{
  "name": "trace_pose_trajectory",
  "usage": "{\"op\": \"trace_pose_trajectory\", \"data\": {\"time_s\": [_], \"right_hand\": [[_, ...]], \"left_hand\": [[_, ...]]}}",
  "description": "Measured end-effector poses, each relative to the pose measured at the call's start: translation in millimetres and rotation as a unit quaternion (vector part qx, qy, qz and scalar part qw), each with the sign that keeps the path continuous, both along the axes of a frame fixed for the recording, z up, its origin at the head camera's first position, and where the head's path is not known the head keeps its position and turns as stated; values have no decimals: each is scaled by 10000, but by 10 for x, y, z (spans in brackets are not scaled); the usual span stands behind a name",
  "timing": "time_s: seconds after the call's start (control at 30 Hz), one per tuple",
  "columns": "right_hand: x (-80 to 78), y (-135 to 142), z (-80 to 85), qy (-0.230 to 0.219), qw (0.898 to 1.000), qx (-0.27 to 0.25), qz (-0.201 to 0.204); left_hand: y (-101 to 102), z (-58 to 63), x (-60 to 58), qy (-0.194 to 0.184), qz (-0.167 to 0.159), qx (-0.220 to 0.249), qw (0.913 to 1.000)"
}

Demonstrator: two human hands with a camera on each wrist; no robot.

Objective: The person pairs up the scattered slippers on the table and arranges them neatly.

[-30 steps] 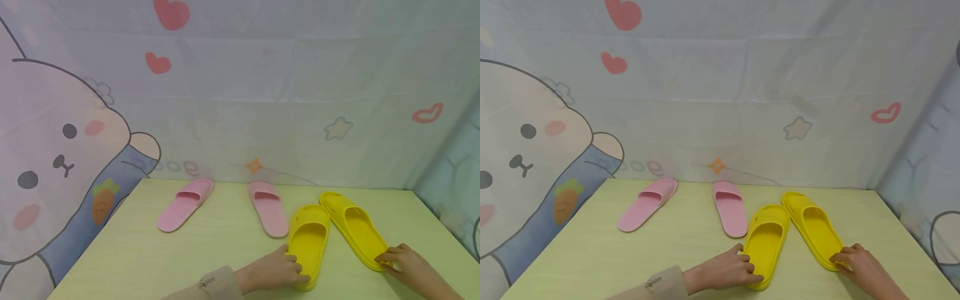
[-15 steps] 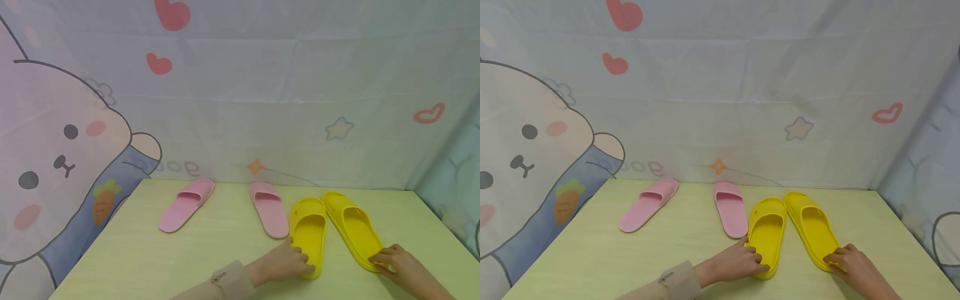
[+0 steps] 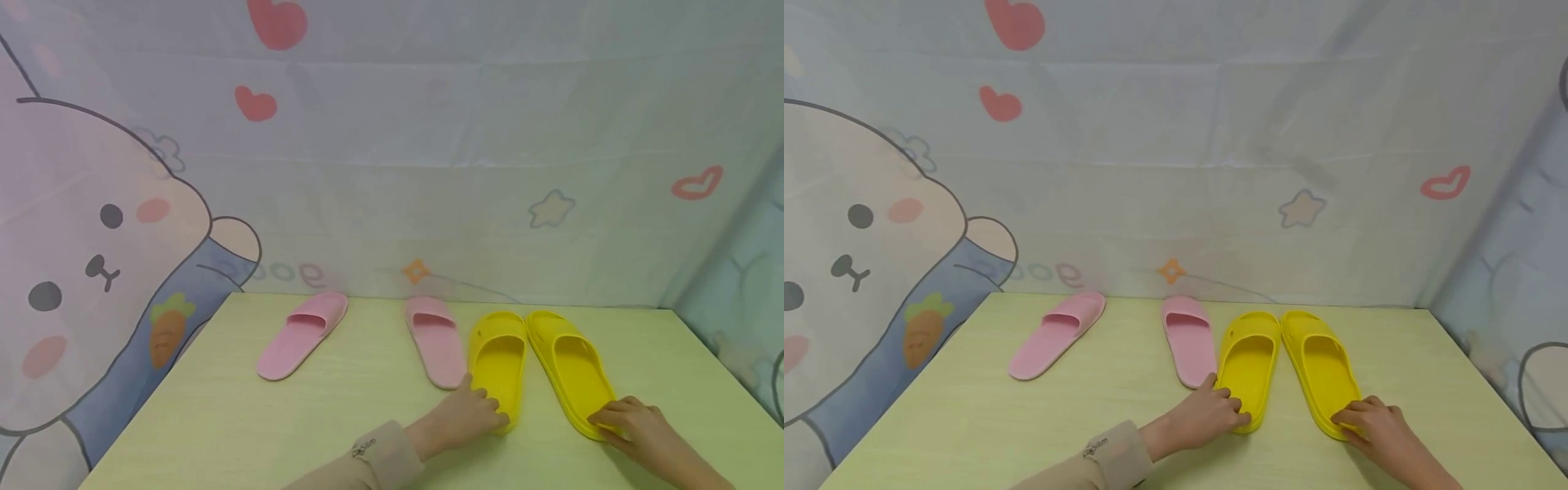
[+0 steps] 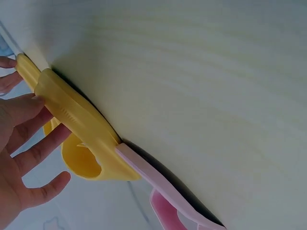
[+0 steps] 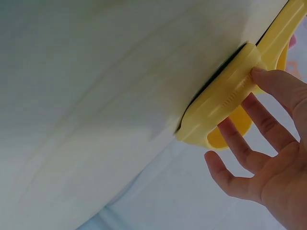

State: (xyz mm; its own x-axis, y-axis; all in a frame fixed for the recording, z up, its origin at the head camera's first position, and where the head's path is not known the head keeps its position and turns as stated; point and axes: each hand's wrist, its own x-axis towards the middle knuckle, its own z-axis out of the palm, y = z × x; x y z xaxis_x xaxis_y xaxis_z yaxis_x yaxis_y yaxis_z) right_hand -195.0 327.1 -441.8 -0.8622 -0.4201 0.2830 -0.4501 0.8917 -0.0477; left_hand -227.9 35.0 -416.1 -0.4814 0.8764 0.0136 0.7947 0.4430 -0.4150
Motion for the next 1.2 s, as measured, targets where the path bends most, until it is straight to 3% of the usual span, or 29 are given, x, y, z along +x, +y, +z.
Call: {"op": "trace_pose_trajectory", "data": {"time_s": [0.17,0.3,0.53,0.7,0.87,1.03,1.2], "right_hand": [[-30,-36,1,85,9996,-59,251],[-38,-81,30,-179,9998,-32,90],[-37,-104,23,-148,9999,-8,14],[-28,-107,38,-38,10000,26,2],[1,-109,46,-231,9995,198,-128],[50,-112,41,-109,9997,155,-159],[55,-147,54,-443,9990,-3,-38]], "left_hand": [[-7,-10,-14,115,271,132,9995],[0,-30,-31,248,367,218,9988],[-19,-34,-39,384,239,245,9987],[-77,-7,7,401,102,279,9988],[-138,-10,60,311,-30,310,9990],[-179,-23,99,514,-122,219,9984],[-191,-56,108,627,-93,201,9978]]}}
